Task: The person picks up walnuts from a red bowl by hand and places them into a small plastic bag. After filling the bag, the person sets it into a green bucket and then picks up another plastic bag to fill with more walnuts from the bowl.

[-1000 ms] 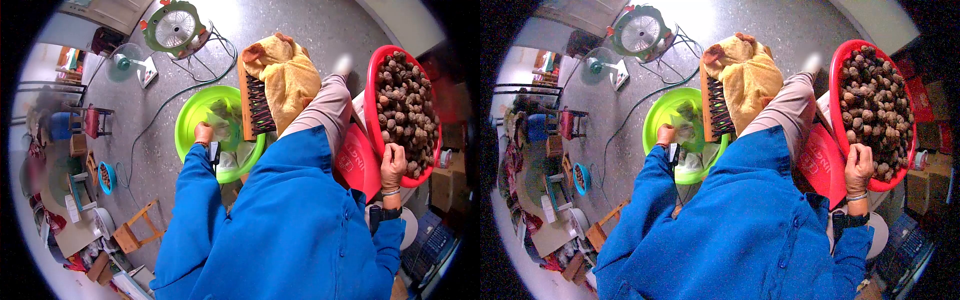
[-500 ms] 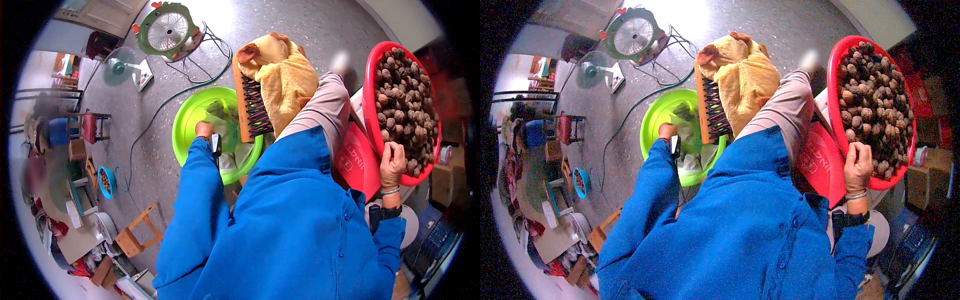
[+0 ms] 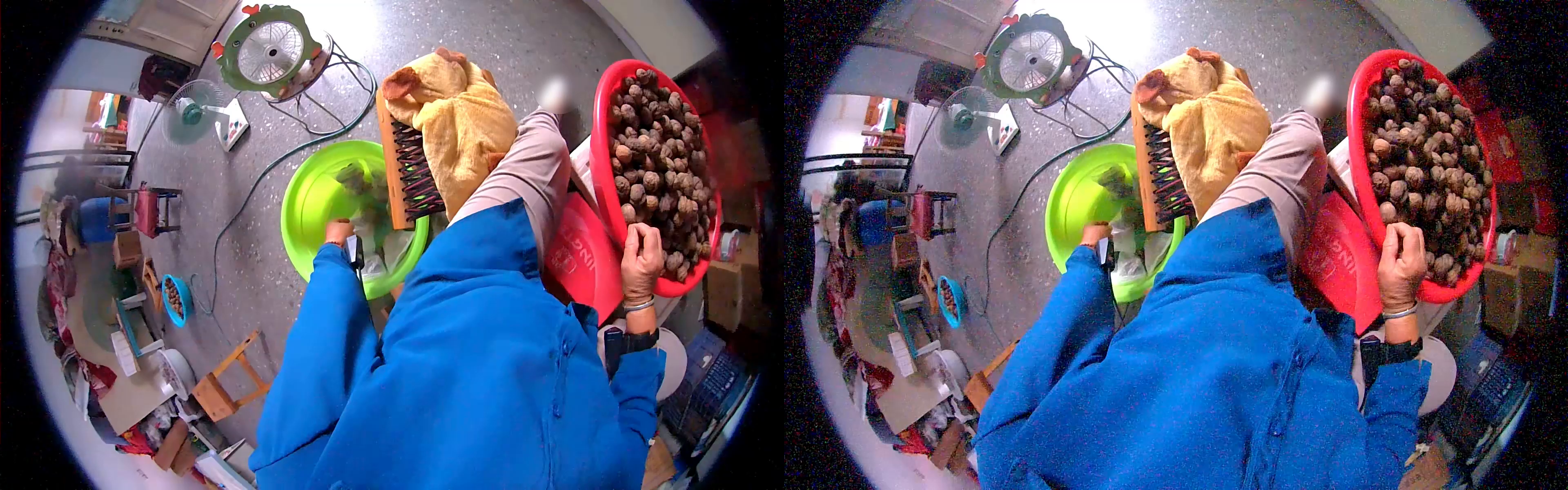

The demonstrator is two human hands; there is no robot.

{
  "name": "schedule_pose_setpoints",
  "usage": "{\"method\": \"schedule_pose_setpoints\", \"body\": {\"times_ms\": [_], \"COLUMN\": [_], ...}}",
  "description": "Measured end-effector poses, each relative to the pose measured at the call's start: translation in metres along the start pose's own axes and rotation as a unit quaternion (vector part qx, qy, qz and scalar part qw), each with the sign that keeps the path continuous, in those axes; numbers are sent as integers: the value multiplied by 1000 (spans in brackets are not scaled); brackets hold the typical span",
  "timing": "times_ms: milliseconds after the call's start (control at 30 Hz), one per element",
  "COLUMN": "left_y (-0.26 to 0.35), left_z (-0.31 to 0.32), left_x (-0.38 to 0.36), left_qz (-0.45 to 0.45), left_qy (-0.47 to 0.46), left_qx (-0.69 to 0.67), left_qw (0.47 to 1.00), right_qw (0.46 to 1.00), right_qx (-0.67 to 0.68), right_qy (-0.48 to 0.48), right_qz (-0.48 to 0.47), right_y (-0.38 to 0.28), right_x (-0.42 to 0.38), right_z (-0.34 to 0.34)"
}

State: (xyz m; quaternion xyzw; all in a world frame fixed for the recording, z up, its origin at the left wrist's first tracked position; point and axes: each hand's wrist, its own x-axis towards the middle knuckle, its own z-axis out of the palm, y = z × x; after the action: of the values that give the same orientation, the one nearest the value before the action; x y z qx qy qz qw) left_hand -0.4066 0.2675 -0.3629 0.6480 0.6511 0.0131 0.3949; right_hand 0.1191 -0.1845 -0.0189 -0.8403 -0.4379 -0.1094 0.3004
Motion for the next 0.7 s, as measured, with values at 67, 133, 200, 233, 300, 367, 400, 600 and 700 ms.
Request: {"method": "schedule_pose_setpoints", "body": {"times_ms": [67,133,200,233,300,367,400,600,700], "left_y": [-9,-24,-35,-37,-51,-65,-71,-61,-106], "left_z": [-9,-16,-22,-24,-27,-27,-26,-18,8], "left_x": [-10,-14,-21,-25,-30,-27,-25,-70,-56], "left_qz": [35,19,-27,-29,-27,4,37,182,161], "left_qy": [-2,-11,-25,-26,-22,-30,-37,-50,-101], "left_qx": [30,38,65,66,67,101,134,169,-167], "left_qw": [999,999,997,997,997,994,990,967,967], "right_qw": [1000,1000,1000,1000,1000,1000,1000,999,998], "right_qx": [1,0,-3,-7,-7,-8,-10,-46,-55], "right_qy": [-5,-2,-7,-10,-10,-7,-4,-20,-20], "right_qz": [7,10,14,18,18,17,8,3,-3], "right_y": [0,1,3,3,3,4,5,9,12], "right_x": [-1,-2,-2,-3,-3,-3,-3,-4,-4], "right_z": [1,1,2,2,4,5,6,6,8]}}
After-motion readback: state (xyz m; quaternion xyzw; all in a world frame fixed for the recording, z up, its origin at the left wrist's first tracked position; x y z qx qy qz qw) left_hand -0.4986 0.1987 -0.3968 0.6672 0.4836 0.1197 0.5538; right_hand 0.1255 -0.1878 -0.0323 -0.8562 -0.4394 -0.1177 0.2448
